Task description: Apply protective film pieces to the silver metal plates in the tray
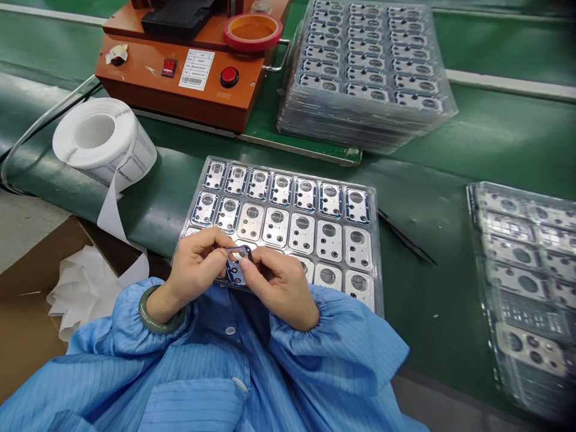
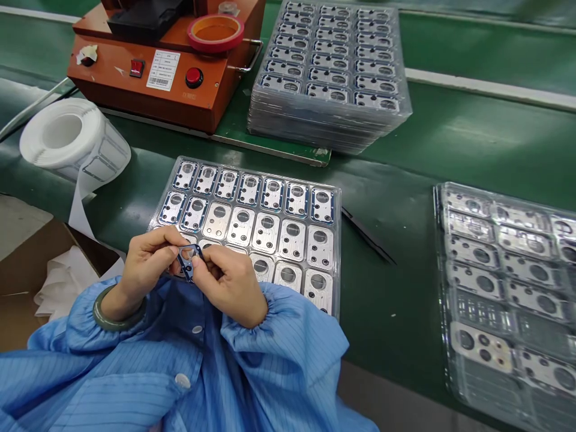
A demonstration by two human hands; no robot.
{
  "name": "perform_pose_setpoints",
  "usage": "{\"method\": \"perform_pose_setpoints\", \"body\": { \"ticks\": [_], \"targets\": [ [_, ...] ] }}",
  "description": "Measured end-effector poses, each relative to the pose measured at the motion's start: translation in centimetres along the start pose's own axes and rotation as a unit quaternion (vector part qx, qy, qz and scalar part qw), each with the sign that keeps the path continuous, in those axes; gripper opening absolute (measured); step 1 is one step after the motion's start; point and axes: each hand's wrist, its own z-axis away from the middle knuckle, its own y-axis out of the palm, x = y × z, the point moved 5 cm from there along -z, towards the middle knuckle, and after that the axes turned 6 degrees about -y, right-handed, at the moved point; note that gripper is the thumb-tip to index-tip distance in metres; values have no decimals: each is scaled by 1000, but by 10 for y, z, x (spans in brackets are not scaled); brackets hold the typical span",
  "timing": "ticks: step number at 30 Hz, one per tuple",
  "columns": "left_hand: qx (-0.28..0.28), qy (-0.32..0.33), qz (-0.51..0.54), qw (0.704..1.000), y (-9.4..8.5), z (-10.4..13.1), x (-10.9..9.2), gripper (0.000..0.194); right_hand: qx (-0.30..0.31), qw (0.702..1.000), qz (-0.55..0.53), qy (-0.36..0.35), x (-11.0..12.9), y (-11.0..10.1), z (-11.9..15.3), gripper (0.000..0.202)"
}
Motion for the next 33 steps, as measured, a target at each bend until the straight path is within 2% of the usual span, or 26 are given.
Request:
{"method": "perform_pose_setpoints", "body": {
  "ticks": [5, 10, 14, 22, 28, 33],
  "targets": [
    [13, -29, 40, 999, -1, 1, 5, 16, 9, 1000, -14, 18, -1, 0, 1, 26],
    [60, -32, 98, 993, -1, 2, 10, 23, 0, 999, -41, 36, -3, -1, 1, 28],
    [88, -65, 116, 987, 0, 3, 14, 19, -4, 997, -45, 58, -6, -2, 2, 27],
    [55, -85, 39, 994, 4, 2, 12, 21, -2, 994, -46, 102, -8, -2, 4, 29],
    [28, -44, 27, 998, 1, 3, 6, 20, -14, 994, -64, 93, -6, -4, 4, 26],
    [33, -37, 25, 998, 2, 4, 8, 20, -23, 994, -49, 93, -9, -5, 5, 25]
  ]
}}
